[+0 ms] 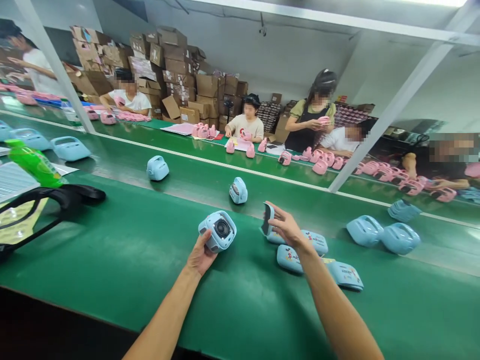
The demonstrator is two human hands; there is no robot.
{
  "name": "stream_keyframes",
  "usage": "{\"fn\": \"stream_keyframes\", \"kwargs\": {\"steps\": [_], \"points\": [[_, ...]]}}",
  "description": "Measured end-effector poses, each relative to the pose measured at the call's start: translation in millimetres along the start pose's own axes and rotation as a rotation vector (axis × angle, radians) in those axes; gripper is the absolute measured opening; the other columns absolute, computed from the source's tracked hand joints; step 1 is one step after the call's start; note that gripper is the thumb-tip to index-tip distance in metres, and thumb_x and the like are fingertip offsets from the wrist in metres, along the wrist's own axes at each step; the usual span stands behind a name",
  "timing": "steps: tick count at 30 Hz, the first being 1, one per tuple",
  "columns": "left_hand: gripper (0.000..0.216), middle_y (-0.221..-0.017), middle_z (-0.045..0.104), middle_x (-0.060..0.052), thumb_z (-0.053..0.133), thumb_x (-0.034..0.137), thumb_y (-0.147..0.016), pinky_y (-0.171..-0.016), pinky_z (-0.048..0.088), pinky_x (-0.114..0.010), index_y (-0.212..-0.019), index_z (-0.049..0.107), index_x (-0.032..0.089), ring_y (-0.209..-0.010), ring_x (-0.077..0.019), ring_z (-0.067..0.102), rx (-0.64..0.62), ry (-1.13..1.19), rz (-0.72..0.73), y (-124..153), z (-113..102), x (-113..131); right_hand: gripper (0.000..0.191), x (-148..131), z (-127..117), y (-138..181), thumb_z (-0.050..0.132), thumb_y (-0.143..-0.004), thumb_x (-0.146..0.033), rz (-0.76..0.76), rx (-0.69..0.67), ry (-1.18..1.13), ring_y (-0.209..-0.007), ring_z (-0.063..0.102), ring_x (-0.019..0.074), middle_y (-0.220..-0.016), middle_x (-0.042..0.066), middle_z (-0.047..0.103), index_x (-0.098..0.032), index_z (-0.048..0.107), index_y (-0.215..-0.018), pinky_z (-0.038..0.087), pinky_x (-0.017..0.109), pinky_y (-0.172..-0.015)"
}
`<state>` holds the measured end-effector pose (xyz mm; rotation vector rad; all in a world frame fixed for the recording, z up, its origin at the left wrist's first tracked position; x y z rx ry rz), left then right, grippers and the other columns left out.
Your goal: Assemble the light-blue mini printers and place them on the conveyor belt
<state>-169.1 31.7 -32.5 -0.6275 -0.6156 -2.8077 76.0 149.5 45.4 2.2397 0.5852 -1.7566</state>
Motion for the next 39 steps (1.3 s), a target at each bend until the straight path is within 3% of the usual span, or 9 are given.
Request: {"fn": "stream_keyframes", "kwargs": {"steps": [2,4,10,16,21,26,29,33,39], "points": [[0.073,-0.113,0.078,-0.005,0.078,0.011,-0.08,-0.09,0.062,-0.033,-0.146,0.051,0.028,-0.098,-0.022,0.076,-0.046,-0.025,0.01,1,2,0,0.069,3,30,1,0.057,-0.079,-0.045,0.074,-0.143,-0.326,-0.109,0.069,0.0306,-0.123,0.013,0.071,-0.022,0.052,-0.143,0.058,0.043,-0.082],[0.079,-0.118,0.077,-0.005,0.082,0.015,-0.078,-0.092,0.061,-0.032,-0.148,0.049,0.029,-0.101,-0.0219,0.075,-0.077,-0.052,0.027,2,3,0,0.062,7,57,3,0.058,-0.079,-0.051,0.123,-0.231,-0.485,-0.105,0.071,0.0314,-0.12,0.014,0.072,-0.021,0.058,-0.134,0.059,0.044,-0.079],[0.089,-0.127,0.073,-0.003,0.088,0.019,-0.071,-0.089,0.061,-0.03,-0.149,0.048,0.035,-0.104,-0.021,0.073,-0.109,-0.168,0.12,7,5,1,0.075,0,90,1,0.087,-0.064,-0.044,-0.012,-0.162,-0.289,-0.109,0.069,0.0284,-0.114,0.01,0.073,-0.023,0.064,-0.131,0.056,0.045,-0.094],[0.093,-0.128,0.072,-0.005,0.093,0.02,-0.064,-0.081,0.061,-0.028,-0.146,0.051,0.034,-0.1,-0.0226,0.074,-0.109,-0.271,0.129,11,9,0,0.07,-18,103,9,0.083,-0.071,-0.045,-0.118,-0.092,0.034,-0.103,0.068,0.0251,-0.115,0.008,0.07,-0.025,0.064,-0.136,0.06,0.041,-0.084],[0.095,-0.121,0.075,-0.005,0.093,0.018,-0.061,-0.088,0.06,-0.032,-0.145,0.053,0.033,-0.101,-0.0252,0.073,-0.116,-0.278,0.099,15,12,-1,0.067,-23,111,15,0.082,-0.075,-0.047,-0.222,-0.046,0.216,-0.102,0.065,0.0252,-0.117,0.01,0.066,-0.026,0.064,-0.136,0.06,0.036,-0.078],[0.085,-0.117,0.075,-0.008,0.092,0.023,-0.065,-0.083,0.06,-0.032,-0.143,0.056,0.027,-0.095,-0.0257,0.074,-0.129,-0.309,0.066,13,10,-5,0.069,-21,111,19,0.08,-0.078,-0.053,-0.269,-0.014,0.374,-0.112,0.062,0.0298,-0.125,0.012,0.061,-0.026,0.062,-0.138,0.056,0.046,-0.096],[0.076,-0.118,0.075,-0.008,0.089,0.026,-0.07,-0.084,0.06,-0.034,-0.14,0.059,0.026,-0.096,-0.0254,0.073,-0.13,-0.29,0.062,11,9,-5,0.084,-25,109,23,0.083,-0.074,-0.055,-0.366,-0.075,0.405,-0.13,0.054,0.034,-0.143,0.016,0.052,-0.026,0.053,-0.148,0.046,0.052,-0.111],[0.059,-0.118,0.074,-0.005,0.083,0.029,-0.077,-0.087,0.059,-0.034,-0.133,0.062,0.028,-0.1,-0.0236,0.072,-0.116,-0.244,0.063,10,11,-6,0.101,-30,107,25,0.087,-0.07,-0.054,-0.554,-0.263,0.38,-0.151,0.032,0.0349,-0.163,0.017,0.033,-0.026,0.041,-0.156,0.032,0.053,-0.122],[0.046,-0.107,0.074,-0.006,0.083,0.029,-0.077,-0.084,0.06,-0.036,-0.12,0.066,0.024,-0.095,-0.0248,0.072,-0.121,-0.251,-0.02,10,10,-15,0.089,-17,106,18,0.088,-0.069,-0.054,-0.478,-0.3,0.33,-0.145,0.045,0.0313,-0.156,0.012,0.048,-0.032,0.053,-0.148,0.036,0.05,-0.12]]}}
Point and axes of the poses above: each hand's wrist, its own y-axis away from the middle knuckle, its own z-axis out of the palm, x = y × z, the point moved 5 cm from there along -y, towards the middle knuckle
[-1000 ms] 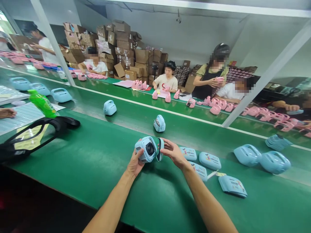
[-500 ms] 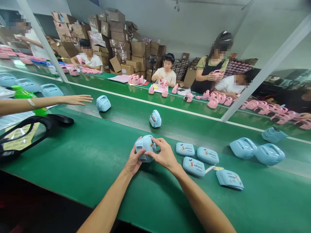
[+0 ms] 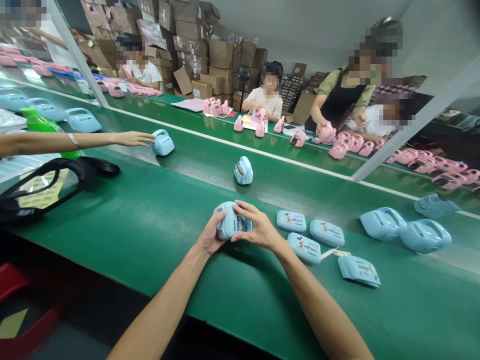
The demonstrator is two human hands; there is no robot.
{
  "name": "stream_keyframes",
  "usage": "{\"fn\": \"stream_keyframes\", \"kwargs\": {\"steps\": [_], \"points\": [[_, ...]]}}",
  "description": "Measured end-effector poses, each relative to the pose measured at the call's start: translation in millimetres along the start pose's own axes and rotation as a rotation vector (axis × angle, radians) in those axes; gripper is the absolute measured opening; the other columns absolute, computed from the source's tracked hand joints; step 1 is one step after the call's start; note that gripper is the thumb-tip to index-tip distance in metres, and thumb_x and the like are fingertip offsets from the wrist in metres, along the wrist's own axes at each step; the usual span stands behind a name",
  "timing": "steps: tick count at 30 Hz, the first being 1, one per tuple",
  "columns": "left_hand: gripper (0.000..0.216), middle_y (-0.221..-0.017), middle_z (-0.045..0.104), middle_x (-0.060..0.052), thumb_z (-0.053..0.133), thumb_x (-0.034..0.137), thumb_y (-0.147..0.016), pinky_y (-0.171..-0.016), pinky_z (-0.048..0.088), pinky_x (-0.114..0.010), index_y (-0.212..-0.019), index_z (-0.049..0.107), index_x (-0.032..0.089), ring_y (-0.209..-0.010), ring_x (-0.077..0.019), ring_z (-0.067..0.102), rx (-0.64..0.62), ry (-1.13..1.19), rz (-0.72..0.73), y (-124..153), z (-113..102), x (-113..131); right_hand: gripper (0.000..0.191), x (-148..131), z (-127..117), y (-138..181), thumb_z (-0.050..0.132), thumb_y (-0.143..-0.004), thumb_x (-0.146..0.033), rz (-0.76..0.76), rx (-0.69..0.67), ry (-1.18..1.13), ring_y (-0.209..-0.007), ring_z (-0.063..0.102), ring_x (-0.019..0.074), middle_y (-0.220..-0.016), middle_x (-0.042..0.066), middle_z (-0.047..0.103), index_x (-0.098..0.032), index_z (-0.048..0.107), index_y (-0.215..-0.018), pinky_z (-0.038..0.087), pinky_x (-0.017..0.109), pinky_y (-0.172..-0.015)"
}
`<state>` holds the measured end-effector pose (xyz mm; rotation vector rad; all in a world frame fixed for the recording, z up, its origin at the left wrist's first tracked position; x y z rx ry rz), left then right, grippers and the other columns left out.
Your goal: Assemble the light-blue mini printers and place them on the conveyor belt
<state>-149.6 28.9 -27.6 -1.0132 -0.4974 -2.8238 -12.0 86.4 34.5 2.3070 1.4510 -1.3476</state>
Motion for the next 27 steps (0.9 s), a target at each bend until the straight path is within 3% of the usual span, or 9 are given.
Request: {"fn": "stream_keyframes", "kwargs": {"steps": [4,9,14,17,23,27], "points": [[0.055,-0.109,0.075,-0.009,0.084,0.026,-0.075,-0.084,0.06,-0.039,-0.126,0.064,0.023,-0.095,-0.0277,0.073,0.0,-0.006,-0.064,1,0,-5,0.091,5,-1,1,0.089,-0.066,-0.056,0.031,0.005,-0.064,-0.146,0.044,0.0317,-0.156,0.012,0.049,-0.029,0.055,-0.146,0.033,0.05,-0.123],[0.055,-0.104,0.077,-0.012,0.073,0.034,-0.084,-0.08,0.061,-0.042,-0.134,0.059,0.015,-0.089,-0.0285,0.074,0.041,0.124,-0.238,4,1,-7,0.072,18,-13,1,0.069,-0.089,-0.051,0.103,-0.038,-0.327,-0.149,0.042,0.0286,-0.158,0.008,0.047,-0.026,0.047,-0.153,0.029,0.051,-0.125],[0.063,-0.108,0.077,-0.012,0.07,0.041,-0.086,-0.083,0.061,-0.049,-0.141,0.052,0.017,-0.092,-0.0305,0.075,0.008,0.19,-0.329,5,4,-4,0.061,21,-24,0,0.069,-0.088,-0.044,0.094,-0.007,-0.275,-0.148,0.043,0.0303,-0.154,0.009,0.052,-0.024,0.058,-0.145,0.028,0.053,-0.125],[0.061,-0.107,0.077,-0.01,0.07,0.041,-0.086,-0.083,0.062,-0.05,-0.14,0.053,0.019,-0.09,-0.0296,0.075,0.034,0.175,-0.322,5,3,-3,0.06,14,-21,-2,0.07,-0.088,-0.046,0.069,-0.011,-0.203,-0.146,0.045,0.0302,-0.153,0.009,0.054,-0.026,0.059,-0.144,0.031,0.053,-0.124],[0.05,-0.102,0.076,-0.008,0.08,0.031,-0.078,-0.081,0.063,-0.035,-0.122,0.062,0.017,-0.09,-0.0248,0.074,0.012,0.041,-0.225,5,10,-4,0.098,1,-1,0,0.089,-0.063,-0.059,-0.033,-0.027,-0.005,-0.148,0.041,0.0369,-0.159,0.019,0.043,-0.025,0.053,-0.148,0.035,0.056,-0.12],[0.056,-0.105,0.073,-0.004,0.087,0.029,-0.071,-0.079,0.062,-0.033,-0.121,0.06,0.023,-0.09,-0.0221,0.072,0.016,-0.043,-0.108,5,13,0,0.093,4,3,1,0.089,-0.065,-0.058,-0.049,-0.011,0.021,-0.146,0.044,0.0358,-0.157,0.016,0.047,-0.031,0.054,-0.147,0.038,0.056,-0.118]]}}
Point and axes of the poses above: each hand's wrist, its own y-axis away from the middle knuckle, its own z-axis out of the palm, x = y × z, the point moved 5 cm from there along -y, towards the middle knuckle
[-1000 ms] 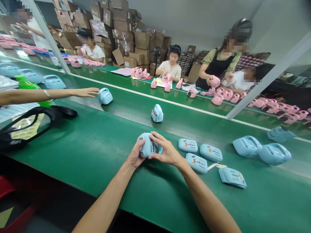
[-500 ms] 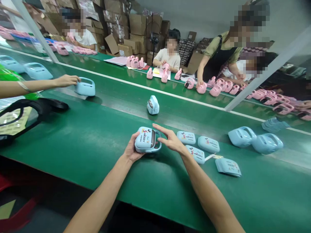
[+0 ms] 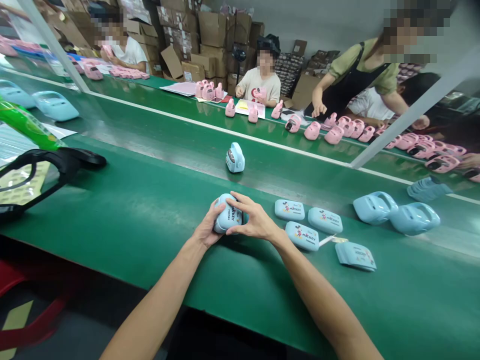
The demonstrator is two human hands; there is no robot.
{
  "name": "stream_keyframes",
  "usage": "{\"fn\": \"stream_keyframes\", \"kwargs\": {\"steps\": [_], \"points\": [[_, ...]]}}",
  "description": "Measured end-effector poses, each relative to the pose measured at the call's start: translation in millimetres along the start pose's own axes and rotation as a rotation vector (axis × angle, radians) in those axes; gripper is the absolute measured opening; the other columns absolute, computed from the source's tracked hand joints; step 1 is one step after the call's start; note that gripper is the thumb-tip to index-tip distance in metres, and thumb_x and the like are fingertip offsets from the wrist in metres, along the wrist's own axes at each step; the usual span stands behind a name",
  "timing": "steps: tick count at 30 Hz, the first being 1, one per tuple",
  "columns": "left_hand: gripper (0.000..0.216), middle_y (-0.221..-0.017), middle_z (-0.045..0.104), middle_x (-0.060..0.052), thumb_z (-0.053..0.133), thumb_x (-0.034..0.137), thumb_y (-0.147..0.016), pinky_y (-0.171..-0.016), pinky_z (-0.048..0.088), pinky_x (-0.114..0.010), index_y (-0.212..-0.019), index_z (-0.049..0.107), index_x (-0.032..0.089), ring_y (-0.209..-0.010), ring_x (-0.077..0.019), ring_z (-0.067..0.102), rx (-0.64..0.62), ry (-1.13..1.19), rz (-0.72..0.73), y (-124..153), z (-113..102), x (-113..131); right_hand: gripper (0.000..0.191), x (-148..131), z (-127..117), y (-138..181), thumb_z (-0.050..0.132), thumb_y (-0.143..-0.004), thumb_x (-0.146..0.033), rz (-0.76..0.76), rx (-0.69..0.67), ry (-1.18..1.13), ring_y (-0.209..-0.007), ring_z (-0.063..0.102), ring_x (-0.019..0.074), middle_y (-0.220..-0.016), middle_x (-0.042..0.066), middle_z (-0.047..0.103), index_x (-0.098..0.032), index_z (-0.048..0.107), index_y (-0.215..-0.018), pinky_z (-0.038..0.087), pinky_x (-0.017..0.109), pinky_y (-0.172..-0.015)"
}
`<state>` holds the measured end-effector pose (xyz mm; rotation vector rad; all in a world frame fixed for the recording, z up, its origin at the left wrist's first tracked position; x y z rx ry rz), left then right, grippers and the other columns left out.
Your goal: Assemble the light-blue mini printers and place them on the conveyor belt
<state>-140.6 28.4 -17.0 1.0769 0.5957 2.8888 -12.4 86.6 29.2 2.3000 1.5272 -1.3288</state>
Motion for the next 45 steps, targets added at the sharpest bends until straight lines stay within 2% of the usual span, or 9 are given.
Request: {"fn": "stream_keyframes", "kwargs": {"steps": [5,12,18,23,28,31,35,40,45], "points": [[0.068,-0.113,0.07,-0.003,0.092,0.033,-0.065,-0.079,0.061,-0.033,-0.122,0.056,0.027,-0.097,-0.0224,0.07,-0.026,-0.063,0.08,2,-1,3,0.088,4,-7,1,0.092,-0.062,-0.054,-0.022,0.02,-0.028,-0.141,0.051,0.0344,-0.153,0.014,0.051,-0.033,0.06,-0.142,0.04,0.054,-0.117],[0.065,-0.107,0.071,-0.002,0.091,0.027,-0.065,-0.08,0.061,-0.034,-0.12,0.055,0.027,-0.094,-0.0208,0.07,-0.014,-0.061,0.094,2,-5,3,0.09,6,-4,1,0.092,-0.059,-0.057,-0.018,0.007,-0.14,-0.143,0.048,0.035,-0.155,0.012,0.05,-0.033,0.062,-0.14,0.039,0.053,-0.119],[0.051,-0.101,0.074,-0.005,0.081,0.027,-0.072,-0.079,0.061,-0.036,-0.117,0.059,0.02,-0.086,-0.022,0.073,-0.047,0.03,-0.025,-1,-6,0,0.075,9,-8,1,0.072,-0.085,-0.057,0.018,-0.04,-0.295,-0.151,0.038,0.031,-0.161,0.007,0.043,-0.032,0.048,-0.152,0.028,0.054,-0.125],[0.045,-0.103,0.078,-0.009,0.075,0.03,-0.074,-0.083,0.061,-0.038,-0.115,0.063,0.014,-0.089,-0.0251,0.074,-0.107,0.114,-0.097,2,-7,2,0.062,10,-20,-1,0.069,-0.09,-0.052,0.017,0.035,-0.317,-0.15,0.039,0.0299,-0.153,0.01,0.053,-0.028,0.057,-0.145,0.026,0.054,-0.126],[0.048,-0.103,0.078,-0.009,0.076,0.033,-0.074,-0.09,0.06,-0.042,-0.117,0.063,0.016,-0.099,-0.0298,0.074,-0.172,0.075,-0.091,2,-7,5,0.087,0,-14,-4,0.084,-0.072,-0.058,-0.024,0.037,-0.197,-0.149,0.04,0.0323,-0.154,0.012,0.052,-0.028,0.053,-0.148,0.027,0.056,-0.125],[0.05,-0.102,0.077,-0.007,0.082,0.034,-0.071,-0.096,0.057,-0.042,-0.114,0.062,0.019,-0.108,-0.0309,0.071,-0.124,0.052,-0.042,0,-11,5,0.102,-5,-7,-6,0.09,-0.062,-0.059,-0.084,0.041,-0.113,-0.151,0.036,0.034,-0.155,0.013,0.051,-0.029,0.049,-0.151,0.022,0.059,-0.125],[0.06,-0.104,0.075,-0.005,0.087,0.038,-0.065,-0.101,0.053,-0.043,-0.117,0.06,0.023,-0.112,-0.0297,0.068,-0.062,0.003,0.047,1,-16,7,0.103,-8,-2,-5,0.089,-0.066,-0.057,-0.127,0.024,-0.08,-0.153,0.032,0.0336,-0.157,0.013,0.048,-0.031,0.043,-0.154,0.02,0.06,-0.126],[0.071,-0.106,0.071,-0.001,0.089,0.035,-0.061,-0.089,0.056,-0.041,-0.123,0.056,0.032,-0.098,-0.0261,0.069,-0.097,-0.082,0.151,8,-14,15,0.117,-12,-13,-3,0.089,-0.066,-0.057,-0.099,0.036,-0.097,-0.153,0.031,0.0346,-0.163,0.014,0.038,-0.029,0.027,-0.161,0.022,0.058,-0.126],[0.071,-0.111,0.07,-0.002,0.092,0.033,-0.058,-0.089,0.056,-0.041,-0.12,0.056,0.032,-0.1,-0.0264,0.068,-0.143,-0.085,0.156,8,-9,12,0.11,-23,-12,-2,0.086,-0.067,-0.061,-0.243,0.026,0.037,-0.153,0.033,0.0348,-0.161,0.015,0.041,-0.028,0.035,-0.158,0.022,0.058,-0.126]]}}
Point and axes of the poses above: each hand's wrist, its own y-axis away from the middle knuckle, its own z-axis out of the palm, x = y × z, the point moved 5 cm from there along -y, towards the middle knuckle
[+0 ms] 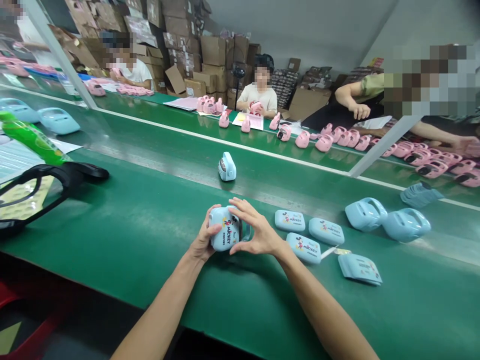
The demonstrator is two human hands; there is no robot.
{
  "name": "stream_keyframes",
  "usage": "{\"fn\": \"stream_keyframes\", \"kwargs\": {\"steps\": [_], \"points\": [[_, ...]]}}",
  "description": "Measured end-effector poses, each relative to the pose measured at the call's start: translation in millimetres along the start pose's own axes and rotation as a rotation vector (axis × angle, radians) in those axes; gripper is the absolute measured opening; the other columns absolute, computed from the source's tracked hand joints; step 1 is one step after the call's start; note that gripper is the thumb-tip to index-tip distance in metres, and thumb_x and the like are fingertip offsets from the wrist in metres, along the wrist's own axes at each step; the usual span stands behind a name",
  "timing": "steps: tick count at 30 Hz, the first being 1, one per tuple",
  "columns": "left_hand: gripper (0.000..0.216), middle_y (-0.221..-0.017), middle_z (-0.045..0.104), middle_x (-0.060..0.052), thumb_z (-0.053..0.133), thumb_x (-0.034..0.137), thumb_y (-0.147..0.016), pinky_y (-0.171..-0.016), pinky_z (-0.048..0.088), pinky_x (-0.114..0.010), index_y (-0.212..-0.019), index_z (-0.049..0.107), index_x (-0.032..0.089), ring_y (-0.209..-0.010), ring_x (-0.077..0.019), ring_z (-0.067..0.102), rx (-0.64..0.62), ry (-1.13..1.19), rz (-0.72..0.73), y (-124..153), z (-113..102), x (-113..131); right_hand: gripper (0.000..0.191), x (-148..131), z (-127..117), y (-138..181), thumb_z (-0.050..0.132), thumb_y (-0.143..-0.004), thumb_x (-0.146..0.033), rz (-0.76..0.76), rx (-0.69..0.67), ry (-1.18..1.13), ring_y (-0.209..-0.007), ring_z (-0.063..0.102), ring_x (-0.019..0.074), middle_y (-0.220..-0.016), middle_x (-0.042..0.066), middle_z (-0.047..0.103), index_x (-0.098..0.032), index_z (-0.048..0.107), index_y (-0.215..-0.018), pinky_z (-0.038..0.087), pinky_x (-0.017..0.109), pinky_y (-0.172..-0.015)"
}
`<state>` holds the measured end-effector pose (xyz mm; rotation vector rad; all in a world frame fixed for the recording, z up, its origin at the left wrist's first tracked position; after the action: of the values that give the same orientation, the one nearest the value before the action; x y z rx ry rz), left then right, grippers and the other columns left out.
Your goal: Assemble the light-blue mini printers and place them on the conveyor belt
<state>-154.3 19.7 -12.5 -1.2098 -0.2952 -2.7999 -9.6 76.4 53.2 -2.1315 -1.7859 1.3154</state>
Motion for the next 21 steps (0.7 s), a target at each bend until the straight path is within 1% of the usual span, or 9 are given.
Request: {"fn": "stream_keyframes", "kwargs": {"steps": [1,3,4,6,9,11,16,21], "points": [[0.07,-0.116,0.069,-0.003,0.092,0.033,-0.059,-0.091,0.055,-0.04,-0.119,0.056,0.031,-0.103,-0.0265,0.068,0.0,0.004,0.004,-1,1,-1,0.109,-1,5,0,0.086,-0.067,-0.062,-0.024,-0.036,0.035,-0.153,0.033,0.0351,-0.161,0.015,0.041,-0.027,0.036,-0.158,0.021,0.059,-0.126],[0.068,-0.124,0.067,-0.004,0.092,0.034,-0.06,-0.094,0.054,-0.038,-0.119,0.057,0.029,-0.11,-0.0262,0.066,0.017,0.002,0.013,-2,2,-3,0.108,0,14,1,0.084,-0.069,-0.064,-0.037,-0.093,0.087,-0.153,0.032,0.0354,-0.162,0.017,0.039,-0.026,0.036,-0.158,0.024,0.058,-0.126],[0.068,-0.125,0.067,-0.005,0.092,0.033,-0.061,-0.094,0.054,-0.037,-0.119,0.057,0.028,-0.111,-0.0258,0.065,0.035,-0.009,0.017,-3,2,-3,0.107,2,17,1,0.083,-0.07,-0.064,-0.032,-0.102,0.102,-0.153,0.033,0.0353,-0.162,0.017,0.039,-0.025,0.037,-0.158,0.027,0.058,-0.125],[0.068,-0.12,0.068,-0.004,0.092,0.032,-0.062,-0.093,0.054,-0.035,-0.12,0.057,0.027,-0.107,-0.024,0.066,0.075,-0.039,0.025,-4,2,-4,0.103,7,19,3,0.083,-0.071,-0.062,-0.012,-0.094,0.114,-0.151,0.036,0.0352,-0.161,0.018,0.039,-0.025,0.039,-0.157,0.033,0.056,-0.122],[0.069,-0.109,0.068,-0.002,0.094,0.031,-0.06,-0.087,0.055,-0.032,-0.119,0.057,0.027,-0.098,-0.0213,0.068,0.11,-0.071,0.033,-4,1,-4,0.098,12,16,6,0.085,-0.071,-0.058,0.008,-0.081,0.107,-0.147,0.042,0.036,-0.159,0.018,0.043,-0.028,0.043,-0.155,0.039,0.057,-0.119],[0.072,-0.105,0.068,-0.001,0.096,0.033,-0.057,-0.083,0.056,-0.031,-0.118,0.057,0.027,-0.095,-0.0209,0.067,0.112,-0.079,0.03,-3,2,-4,0.096,13,13,7,0.086,-0.071,-0.055,0.01,-0.08,0.097,-0.145,0.044,0.0361,-0.157,0.018,0.045,-0.03,0.044,-0.154,0.041,0.058,-0.117],[0.08,-0.108,0.067,-0.003,0.098,0.037,-0.051,-0.085,0.055,-0.032,-0.12,0.058,0.028,-0.099,-0.0236,0.066,0.095,-0.086,0.035,0,3,-4,0.094,5,3,7,0.089,-0.071,-0.047,0.033,-0.094,0.087,-0.142,0.047,0.0357,-0.155,0.018,0.045,-0.032,0.045,-0.153,0.044,0.057,-0.114],[0.082,-0.108,0.067,-0.003,0.098,0.031,-0.051,-0.088,0.055,-0.035,-0.121,0.056,0.028,-0.103,-0.025,0.066,0.108,-0.111,0.026,1,5,-5,0.095,-2,-4,7,0.091,-0.069,-0.038,0.073,-0.138,0.088,-0.142,0.045,0.037,-0.155,0.017,0.043,-0.034,0.045,-0.153,0.043,0.059,-0.114]]}}
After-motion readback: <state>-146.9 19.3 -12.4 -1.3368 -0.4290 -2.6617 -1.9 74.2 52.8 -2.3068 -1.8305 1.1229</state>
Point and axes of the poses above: each hand's wrist, its own y-axis away from the middle knuckle, its own z-axis out of the palm, x = y × z, the point moved 5 cm from there along -y, towards the middle knuckle
